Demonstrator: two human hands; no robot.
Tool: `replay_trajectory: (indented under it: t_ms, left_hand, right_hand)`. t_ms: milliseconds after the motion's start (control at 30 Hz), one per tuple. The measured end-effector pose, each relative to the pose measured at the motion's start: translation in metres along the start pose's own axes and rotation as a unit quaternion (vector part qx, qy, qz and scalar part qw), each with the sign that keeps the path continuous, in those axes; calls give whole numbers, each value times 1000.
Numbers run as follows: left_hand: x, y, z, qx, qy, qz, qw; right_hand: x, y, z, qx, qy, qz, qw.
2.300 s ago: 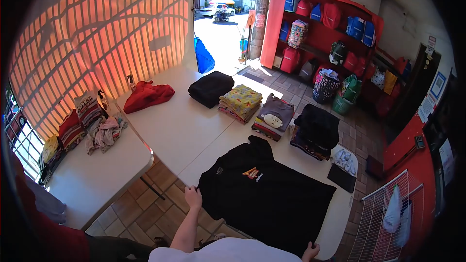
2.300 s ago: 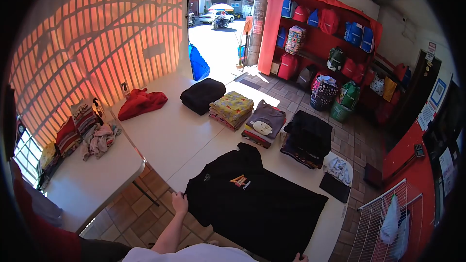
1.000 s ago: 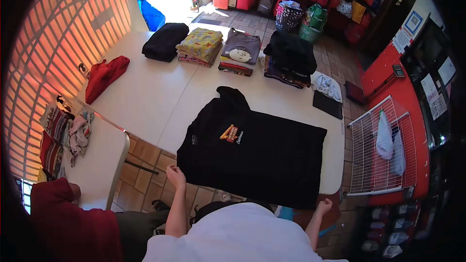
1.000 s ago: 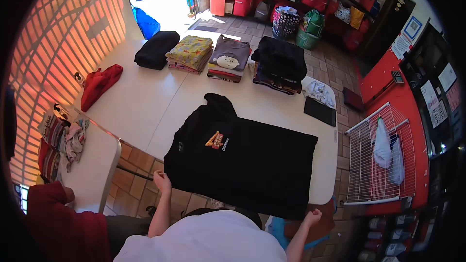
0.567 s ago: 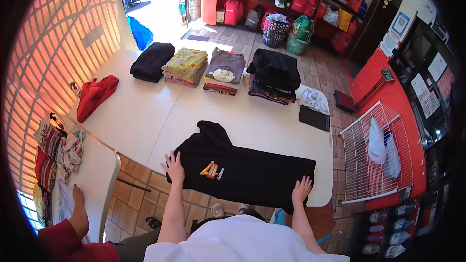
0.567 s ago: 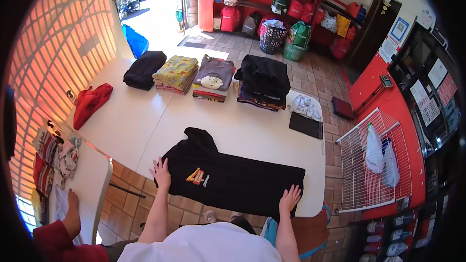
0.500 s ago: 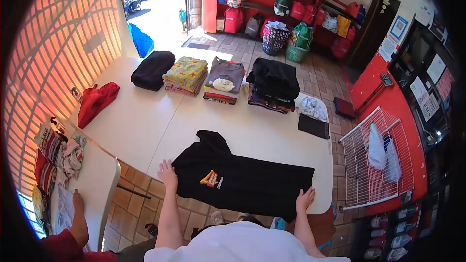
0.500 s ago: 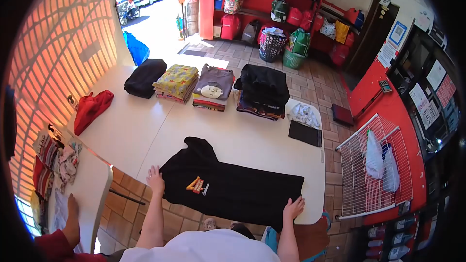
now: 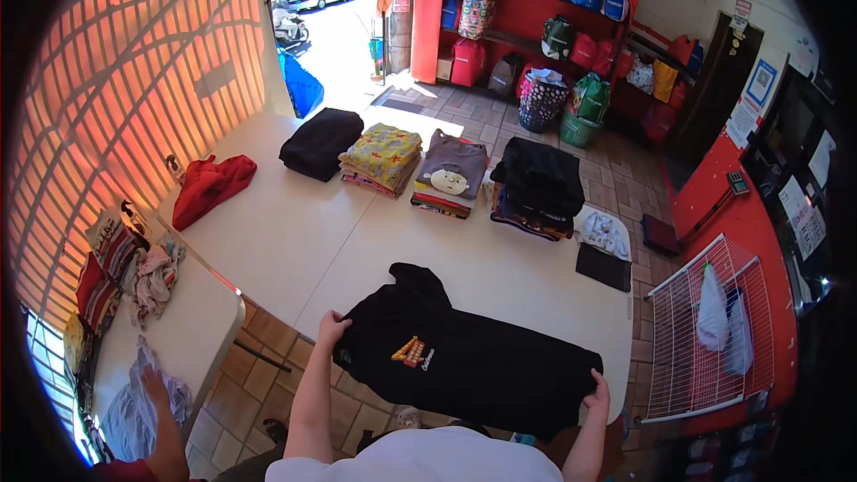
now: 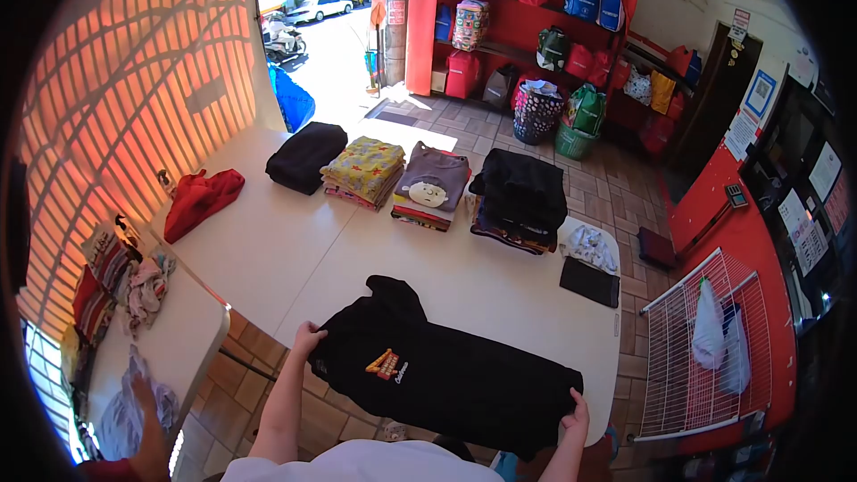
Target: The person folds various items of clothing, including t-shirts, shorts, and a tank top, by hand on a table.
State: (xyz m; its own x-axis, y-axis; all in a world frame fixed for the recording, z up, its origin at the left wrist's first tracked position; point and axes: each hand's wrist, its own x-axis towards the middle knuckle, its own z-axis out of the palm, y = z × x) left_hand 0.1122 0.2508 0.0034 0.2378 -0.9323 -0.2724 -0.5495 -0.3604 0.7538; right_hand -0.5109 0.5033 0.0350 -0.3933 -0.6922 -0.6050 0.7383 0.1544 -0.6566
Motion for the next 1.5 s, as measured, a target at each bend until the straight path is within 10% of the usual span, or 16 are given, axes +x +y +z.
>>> replay_trajectory:
  t_ms: [200,267,400,633,767,900,1100,1300,1500]
  left_hand:
    - [-20,17,-20,49,-74,14,996]
    - [-31,29,-37,-163,-108,21,980]
    - [-49,30,-60,-164,-104,53,979]
    - [-76,49,-101,-310,-105,55,943]
    - [-72,43,-113,-271,-83,45,958]
    - [-108,99,-162,-476,-119,84,867]
    - [-1,163,-115,-365,-49,118,922]
    - [15,288,-147,-404,7,229,886]
    - [37,288,-154,-241,-28,357,902]
  right_hand:
    - [1,1,-22,-28,52,-34,998]
    - [-11,-9,-21,7,36,-132,991]
    - [-31,0,-24,-239,11,-60,969]
    - [-102,-2,15,-17,-32,-167,985]
    - [-86,16,-34,-182,25,-89,979]
    - [-148,-30,10,-74,8,-316,946]
    - [-21,-93,12,-163,138,-311,926]
    - [-35,-233,116,-141,173,-529,819]
    - [-63,-245,133,-384,159,-561,716]
